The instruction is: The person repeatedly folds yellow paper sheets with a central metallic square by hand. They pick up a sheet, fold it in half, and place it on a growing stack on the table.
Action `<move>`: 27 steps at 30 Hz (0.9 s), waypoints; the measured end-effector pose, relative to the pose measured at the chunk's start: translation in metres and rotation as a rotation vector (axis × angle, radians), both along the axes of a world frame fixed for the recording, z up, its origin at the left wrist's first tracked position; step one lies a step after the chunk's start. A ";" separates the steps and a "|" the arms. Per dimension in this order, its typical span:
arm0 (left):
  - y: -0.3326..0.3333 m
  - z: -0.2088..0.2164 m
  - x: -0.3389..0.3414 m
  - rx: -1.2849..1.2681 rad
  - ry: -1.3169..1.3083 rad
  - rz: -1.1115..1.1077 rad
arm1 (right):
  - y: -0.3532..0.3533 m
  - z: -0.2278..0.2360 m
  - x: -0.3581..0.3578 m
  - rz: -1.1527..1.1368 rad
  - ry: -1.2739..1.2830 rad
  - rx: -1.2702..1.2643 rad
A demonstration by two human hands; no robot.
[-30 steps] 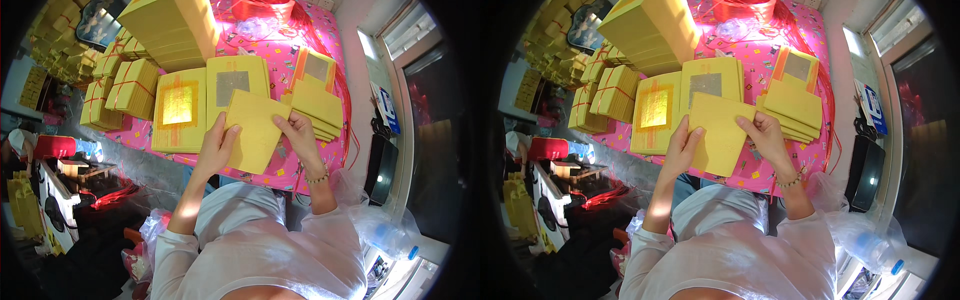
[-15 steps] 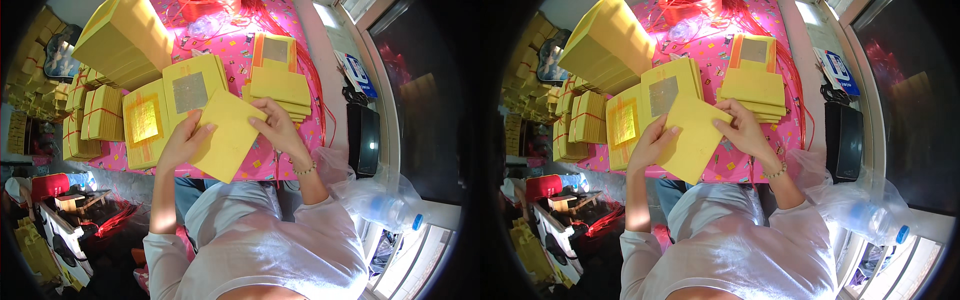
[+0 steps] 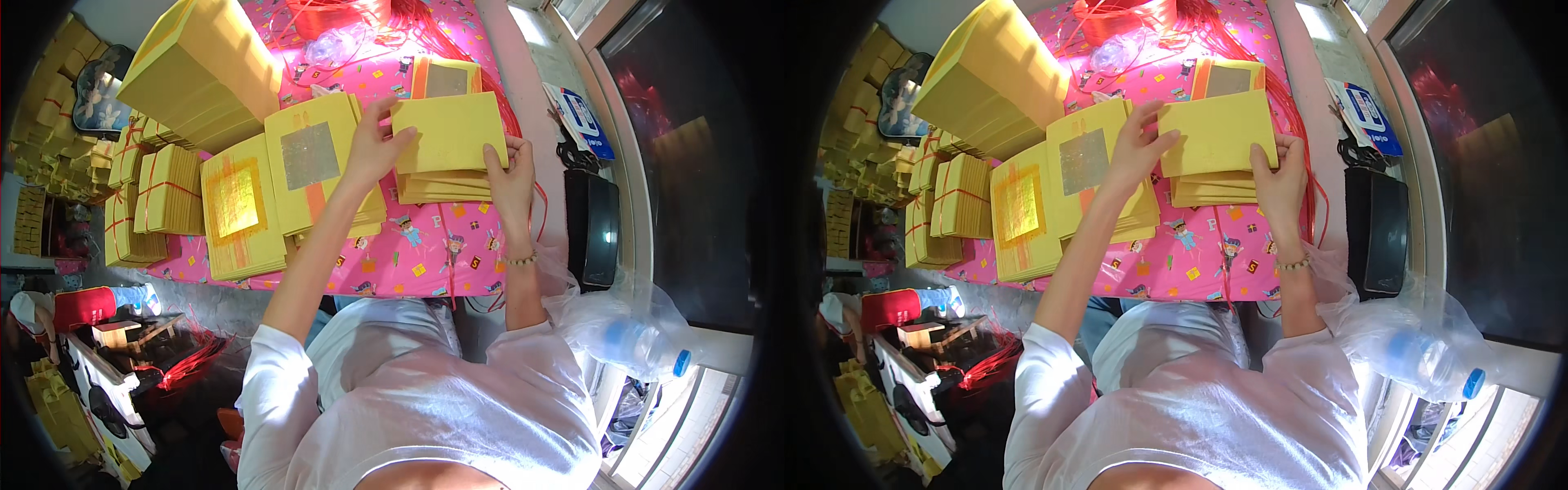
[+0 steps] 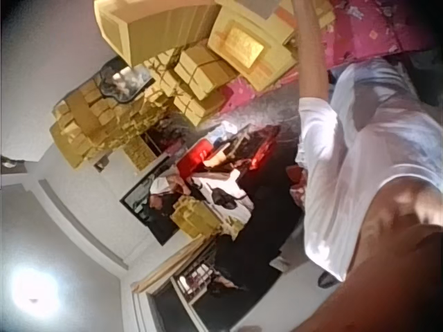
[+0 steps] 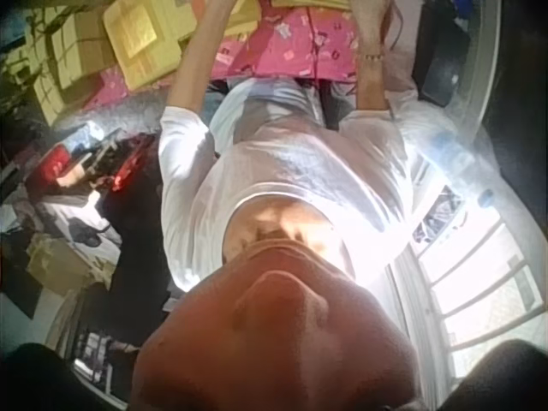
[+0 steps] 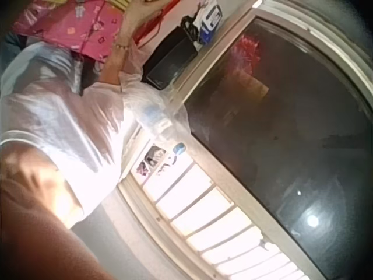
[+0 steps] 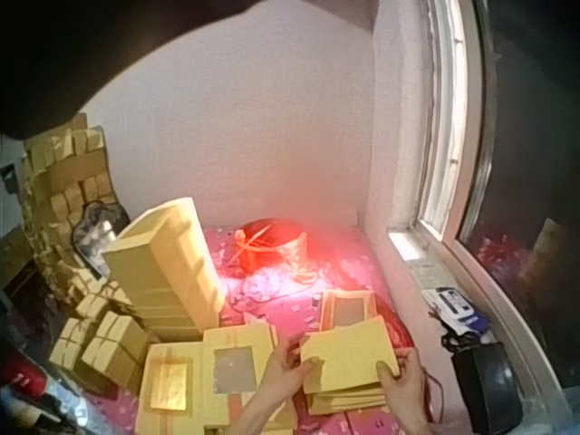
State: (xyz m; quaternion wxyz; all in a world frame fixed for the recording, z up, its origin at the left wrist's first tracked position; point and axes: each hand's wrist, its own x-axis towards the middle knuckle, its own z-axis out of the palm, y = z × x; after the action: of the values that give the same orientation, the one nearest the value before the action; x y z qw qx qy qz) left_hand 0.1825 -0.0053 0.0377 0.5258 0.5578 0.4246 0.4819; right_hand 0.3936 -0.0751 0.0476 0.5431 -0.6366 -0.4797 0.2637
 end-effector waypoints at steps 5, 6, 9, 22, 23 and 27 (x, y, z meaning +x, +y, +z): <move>0.008 -0.035 0.023 0.124 0.563 -0.024 | -0.006 -0.022 0.018 -0.133 -0.804 -0.042; 0.004 -0.038 0.028 0.113 0.553 0.010 | -0.007 -0.032 0.019 -0.152 -0.817 -0.030; -0.010 -0.048 0.042 0.035 0.504 0.069 | -0.009 -0.071 0.025 -0.125 -0.595 -0.014; -0.079 -0.053 0.049 -0.009 0.582 0.082 | -0.050 -0.079 0.021 0.063 0.019 -0.103; -0.088 -0.053 0.046 0.001 0.593 0.096 | -0.059 -0.077 0.019 0.073 0.045 -0.099; -0.111 -0.046 0.041 -0.005 0.589 0.086 | -0.083 -0.072 0.019 0.087 -0.007 -0.109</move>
State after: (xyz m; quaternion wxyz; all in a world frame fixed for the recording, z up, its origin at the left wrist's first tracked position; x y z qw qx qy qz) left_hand 0.2232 -0.1159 -0.0081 0.3605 0.6537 0.5832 0.3203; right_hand 0.4131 -0.1576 -0.0248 0.4941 -0.6447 -0.4938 0.3105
